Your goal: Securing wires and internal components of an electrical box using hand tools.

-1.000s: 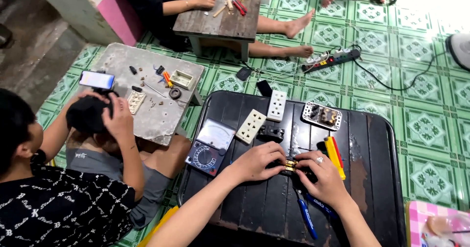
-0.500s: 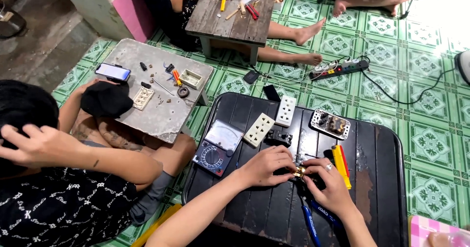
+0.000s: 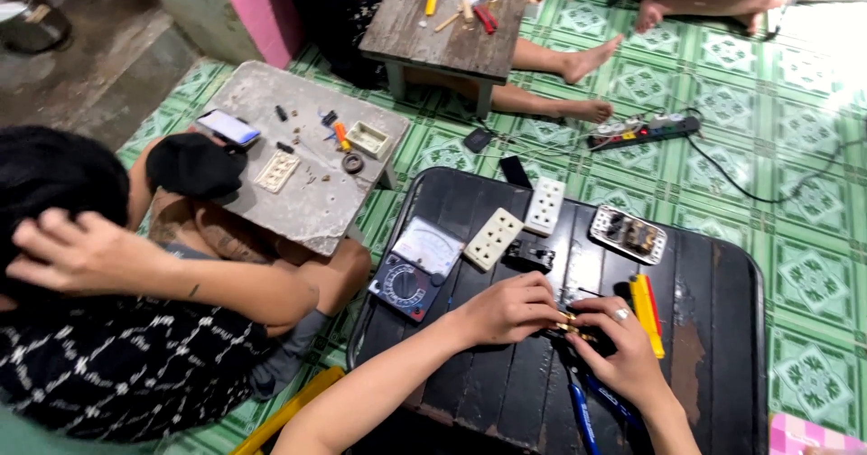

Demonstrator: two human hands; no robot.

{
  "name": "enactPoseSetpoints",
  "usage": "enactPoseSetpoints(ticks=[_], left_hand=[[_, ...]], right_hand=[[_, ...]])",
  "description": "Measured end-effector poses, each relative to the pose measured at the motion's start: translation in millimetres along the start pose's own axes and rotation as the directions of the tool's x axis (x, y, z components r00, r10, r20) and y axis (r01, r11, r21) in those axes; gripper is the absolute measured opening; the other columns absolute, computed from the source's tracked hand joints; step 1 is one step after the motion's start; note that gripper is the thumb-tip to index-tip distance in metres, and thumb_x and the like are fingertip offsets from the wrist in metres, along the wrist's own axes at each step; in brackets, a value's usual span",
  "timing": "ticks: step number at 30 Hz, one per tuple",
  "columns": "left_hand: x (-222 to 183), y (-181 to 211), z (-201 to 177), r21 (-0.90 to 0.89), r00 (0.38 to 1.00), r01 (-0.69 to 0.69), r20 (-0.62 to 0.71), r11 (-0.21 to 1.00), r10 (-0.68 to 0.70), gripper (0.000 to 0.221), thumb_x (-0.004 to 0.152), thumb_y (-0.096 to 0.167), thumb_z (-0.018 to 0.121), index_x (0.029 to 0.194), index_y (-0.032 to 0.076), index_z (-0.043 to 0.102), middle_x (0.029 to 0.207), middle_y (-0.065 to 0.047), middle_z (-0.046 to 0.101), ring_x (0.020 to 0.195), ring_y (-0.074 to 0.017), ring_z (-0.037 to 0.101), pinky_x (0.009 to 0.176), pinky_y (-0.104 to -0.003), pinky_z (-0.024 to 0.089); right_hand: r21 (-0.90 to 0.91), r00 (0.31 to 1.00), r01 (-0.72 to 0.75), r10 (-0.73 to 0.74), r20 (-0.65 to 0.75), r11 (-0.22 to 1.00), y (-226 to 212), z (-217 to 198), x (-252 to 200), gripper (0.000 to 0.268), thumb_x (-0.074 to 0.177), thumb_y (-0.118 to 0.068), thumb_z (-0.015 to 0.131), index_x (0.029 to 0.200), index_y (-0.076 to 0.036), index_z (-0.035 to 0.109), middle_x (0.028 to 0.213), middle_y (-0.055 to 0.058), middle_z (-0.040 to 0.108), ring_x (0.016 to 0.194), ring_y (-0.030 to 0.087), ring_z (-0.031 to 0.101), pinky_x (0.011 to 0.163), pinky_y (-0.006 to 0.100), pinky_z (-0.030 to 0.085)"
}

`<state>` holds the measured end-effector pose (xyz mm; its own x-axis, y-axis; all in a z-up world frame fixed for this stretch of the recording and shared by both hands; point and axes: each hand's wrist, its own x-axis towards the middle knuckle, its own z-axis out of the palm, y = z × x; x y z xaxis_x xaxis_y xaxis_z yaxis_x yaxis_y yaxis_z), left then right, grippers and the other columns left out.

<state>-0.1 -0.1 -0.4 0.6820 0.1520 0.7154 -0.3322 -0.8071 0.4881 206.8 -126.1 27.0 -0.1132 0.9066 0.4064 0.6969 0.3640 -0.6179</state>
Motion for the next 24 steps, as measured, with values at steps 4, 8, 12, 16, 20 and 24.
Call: enactPoseSetpoints(ticks=[4, 8, 12, 16, 20, 24], left_hand=[[-10, -8, 10, 0.075, 1.000, -0.023, -0.007, 0.997, 0.024, 0.020, 0.102, 0.006, 0.068, 0.120, -0.004, 0.066, 0.100, -0.018, 0.065, 0.099, -0.0353, 0.057, 0.081, -0.045, 0.053], [-15, -19, 20, 0.158, 0.998, -0.059, -0.012, 0.986, 0.062, 0.017, 0.105, 0.004, 0.062, 0.120, -0.001, 0.066, 0.104, -0.018, 0.066, 0.104, -0.0346, 0.060, 0.086, -0.046, 0.054], [-11, -11, 16, 0.269, 0.988, -0.142, -0.025, 0.953, 0.154, 0.018, 0.105, -0.003, 0.064, 0.123, 0.000, 0.065, 0.104, -0.017, 0.067, 0.103, -0.0356, 0.062, 0.089, -0.048, 0.058], [-15, -16, 20, 0.334, 0.980, -0.172, -0.034, 0.927, 0.194, 0.028, 0.103, -0.011, 0.067, 0.128, 0.001, 0.062, 0.104, -0.016, 0.067, 0.103, -0.0350, 0.064, 0.087, -0.046, 0.061], [-18, -20, 22, 0.364, 0.975, -0.208, -0.002, 0.908, 0.224, 0.030, 0.100, -0.012, 0.072, 0.126, 0.001, 0.065, 0.107, -0.017, 0.071, 0.107, -0.0345, 0.065, 0.085, -0.045, 0.063], [-11, -13, 16, 0.419, 0.961, -0.249, -0.006, 0.873, 0.277, 0.022, 0.098, -0.011, 0.073, 0.117, 0.000, 0.069, 0.102, -0.016, 0.072, 0.102, -0.0324, 0.066, 0.080, -0.043, 0.063]], right_hand=[[0.031, 0.997, -0.065, 0.063, 0.050, 0.997, -2, 4, -3, 0.015, 0.084, -0.019, 0.078, 0.095, -0.009, 0.074, 0.109, 0.007, 0.073, 0.107, 0.025, 0.067, 0.096, 0.039, 0.053], [0.020, 0.997, -0.079, 0.078, 0.021, 0.997, -1, 5, 0, 0.012, 0.084, -0.017, 0.078, 0.091, -0.008, 0.073, 0.104, 0.007, 0.074, 0.101, 0.023, 0.068, 0.093, 0.035, 0.052], [-0.019, 0.997, -0.079, 0.079, 0.010, 0.997, 3, 10, -4, 0.015, 0.085, -0.017, 0.075, 0.094, -0.006, 0.069, 0.104, 0.009, 0.073, 0.099, 0.024, 0.068, 0.091, 0.037, 0.052], [-0.102, 0.998, 0.051, -0.053, -0.022, 0.994, 12, 13, -7, 0.016, 0.085, -0.017, 0.075, 0.094, -0.005, 0.069, 0.105, 0.009, 0.073, 0.099, 0.026, 0.068, 0.092, 0.037, 0.054], [-0.166, 0.999, -0.042, 0.046, 0.017, 0.985, 13, 11, -10, 0.018, 0.086, -0.021, 0.073, 0.096, -0.006, 0.070, 0.107, 0.009, 0.073, 0.098, 0.025, 0.066, 0.090, 0.038, 0.053], [-0.103, 1.000, -0.023, 0.024, 0.003, 0.994, 11, 11, -11, 0.017, 0.087, -0.019, 0.073, 0.096, -0.005, 0.069, 0.106, 0.011, 0.072, 0.099, 0.026, 0.066, 0.092, 0.038, 0.052]])
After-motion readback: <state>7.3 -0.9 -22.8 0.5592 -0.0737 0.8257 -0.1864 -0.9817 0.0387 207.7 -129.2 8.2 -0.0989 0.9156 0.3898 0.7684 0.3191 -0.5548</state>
